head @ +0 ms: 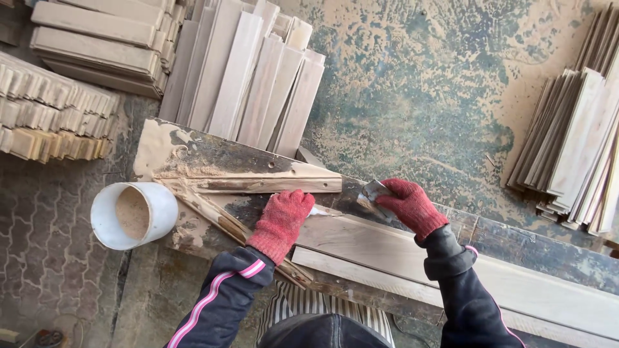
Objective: Applying wood filler to planks and sanding them smooth using an angle grinder.
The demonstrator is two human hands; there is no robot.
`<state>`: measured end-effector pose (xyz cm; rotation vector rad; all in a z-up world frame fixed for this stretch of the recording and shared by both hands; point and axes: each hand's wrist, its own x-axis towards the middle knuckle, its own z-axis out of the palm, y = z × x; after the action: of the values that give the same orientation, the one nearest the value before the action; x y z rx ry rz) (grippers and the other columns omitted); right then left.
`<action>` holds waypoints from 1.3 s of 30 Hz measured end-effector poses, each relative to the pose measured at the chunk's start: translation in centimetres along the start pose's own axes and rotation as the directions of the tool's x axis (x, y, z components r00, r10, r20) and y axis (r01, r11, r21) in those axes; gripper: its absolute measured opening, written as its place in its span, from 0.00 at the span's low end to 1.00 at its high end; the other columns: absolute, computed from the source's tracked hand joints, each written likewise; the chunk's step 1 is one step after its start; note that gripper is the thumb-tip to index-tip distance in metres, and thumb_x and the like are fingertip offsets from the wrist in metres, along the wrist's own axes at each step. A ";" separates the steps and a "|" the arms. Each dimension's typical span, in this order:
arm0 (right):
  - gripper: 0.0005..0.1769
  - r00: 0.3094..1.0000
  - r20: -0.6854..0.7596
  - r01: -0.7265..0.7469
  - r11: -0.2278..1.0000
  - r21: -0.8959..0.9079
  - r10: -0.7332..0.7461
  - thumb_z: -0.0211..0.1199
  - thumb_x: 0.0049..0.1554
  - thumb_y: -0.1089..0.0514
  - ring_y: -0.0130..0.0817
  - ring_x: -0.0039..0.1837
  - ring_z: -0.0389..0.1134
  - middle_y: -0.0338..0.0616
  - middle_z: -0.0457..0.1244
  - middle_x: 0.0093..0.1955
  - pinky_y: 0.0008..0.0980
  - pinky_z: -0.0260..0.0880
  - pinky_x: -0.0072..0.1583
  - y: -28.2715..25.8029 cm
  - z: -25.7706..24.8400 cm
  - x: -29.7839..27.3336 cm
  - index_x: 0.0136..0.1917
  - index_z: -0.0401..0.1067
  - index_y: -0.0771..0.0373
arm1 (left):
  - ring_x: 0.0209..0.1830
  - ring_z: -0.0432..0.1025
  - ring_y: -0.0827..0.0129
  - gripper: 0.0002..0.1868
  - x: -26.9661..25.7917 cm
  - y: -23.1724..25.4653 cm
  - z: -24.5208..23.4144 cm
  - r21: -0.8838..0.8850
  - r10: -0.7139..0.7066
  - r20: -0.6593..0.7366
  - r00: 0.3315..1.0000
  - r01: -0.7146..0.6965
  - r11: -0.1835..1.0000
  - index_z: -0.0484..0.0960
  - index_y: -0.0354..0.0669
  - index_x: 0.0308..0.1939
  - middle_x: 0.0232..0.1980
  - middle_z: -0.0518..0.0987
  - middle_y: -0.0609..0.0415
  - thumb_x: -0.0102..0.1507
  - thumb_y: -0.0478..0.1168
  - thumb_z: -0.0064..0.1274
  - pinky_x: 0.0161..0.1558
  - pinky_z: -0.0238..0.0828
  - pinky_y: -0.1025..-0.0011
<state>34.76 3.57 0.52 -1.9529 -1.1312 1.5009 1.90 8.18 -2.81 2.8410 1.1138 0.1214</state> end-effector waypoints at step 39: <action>0.22 0.983 0.088 0.170 0.975 -0.141 -0.158 0.76 0.50 0.50 0.42 0.59 0.73 0.41 0.74 0.52 0.44 0.70 0.64 0.0 6.4 2.6 0.59 0.80 0.46 | 0.50 0.77 0.67 0.37 -4.2 -0.9 0.1 -0.383 -0.287 -0.183 0.940 0.201 0.902 0.80 0.63 0.55 0.50 0.80 0.64 0.42 0.41 0.74 0.54 0.74 0.66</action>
<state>28.99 4.73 -3.07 -1.8569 -1.4369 1.4514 -1.82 5.95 -3.15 2.3843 1.3257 0.5934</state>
